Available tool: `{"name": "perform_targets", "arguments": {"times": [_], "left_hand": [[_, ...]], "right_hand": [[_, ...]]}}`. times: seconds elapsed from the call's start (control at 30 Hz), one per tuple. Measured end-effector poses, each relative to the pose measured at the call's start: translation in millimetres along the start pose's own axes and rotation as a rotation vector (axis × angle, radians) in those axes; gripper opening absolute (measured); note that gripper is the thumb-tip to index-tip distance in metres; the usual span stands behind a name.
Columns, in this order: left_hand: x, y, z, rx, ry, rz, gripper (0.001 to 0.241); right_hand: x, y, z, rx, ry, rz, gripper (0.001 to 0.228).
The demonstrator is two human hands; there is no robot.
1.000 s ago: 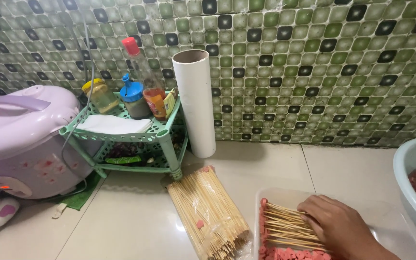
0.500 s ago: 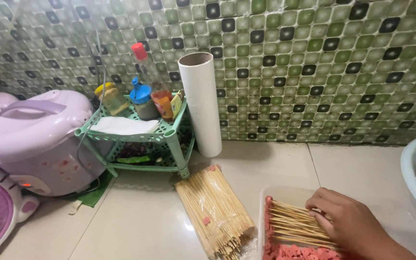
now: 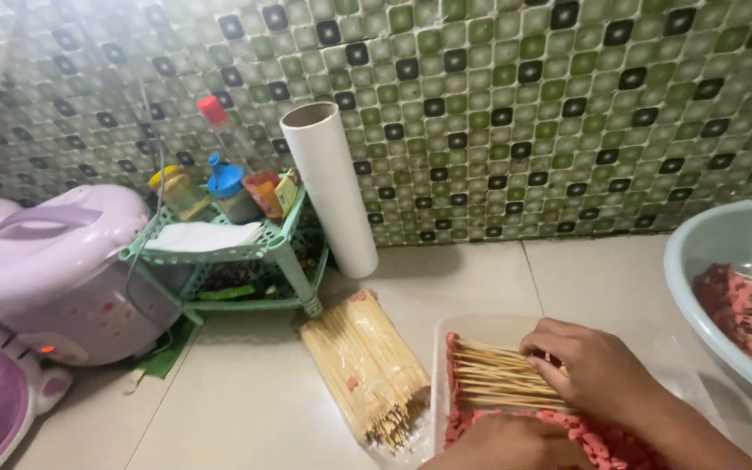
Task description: The person is skewering small, diced pieces of pink food onto wooden skewers at a fast and efficient pace.
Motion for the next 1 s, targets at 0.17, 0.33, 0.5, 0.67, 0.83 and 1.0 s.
{"name": "perform_targets", "arguments": {"times": [0.17, 0.33, 0.5, 0.67, 0.83, 1.0], "left_hand": [[14, 47, 12, 0.516, -0.104, -0.184, 0.01], [-7, 83, 11, 0.381, 0.192, -0.332, 0.019], [-50, 83, 3, 0.358, 0.263, -0.576, 0.02], [-73, 71, -15, 0.323, 0.222, -0.73, 0.024], [-76, 76, -18, 0.311, 0.179, -0.744, 0.032], [-99, 61, -23, 0.164, 0.283, -0.695, 0.018]], "right_hand": [[-5, 0, 2, -0.019, -0.048, 0.031, 0.018], [-8, -5, -1, -0.129, -0.1, 0.14, 0.032], [8, -17, -2, -0.318, -0.234, 0.337, 0.038], [9, -14, -1, -0.394, -0.304, 0.334, 0.04], [13, -18, -6, -0.375, -0.286, 0.314, 0.041], [31, -45, -10, -0.458, -0.293, 0.317, 0.042]]}}
Point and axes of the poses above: each hand's wrist, its own z-axis away from the middle knuckle, its own y-axis out of the back of the hand, x = y × z, the point moved 8 cm from there along -z, towards the middle knuckle, and after that the axes turned 3 degrees about z, right-handed, at the moved point
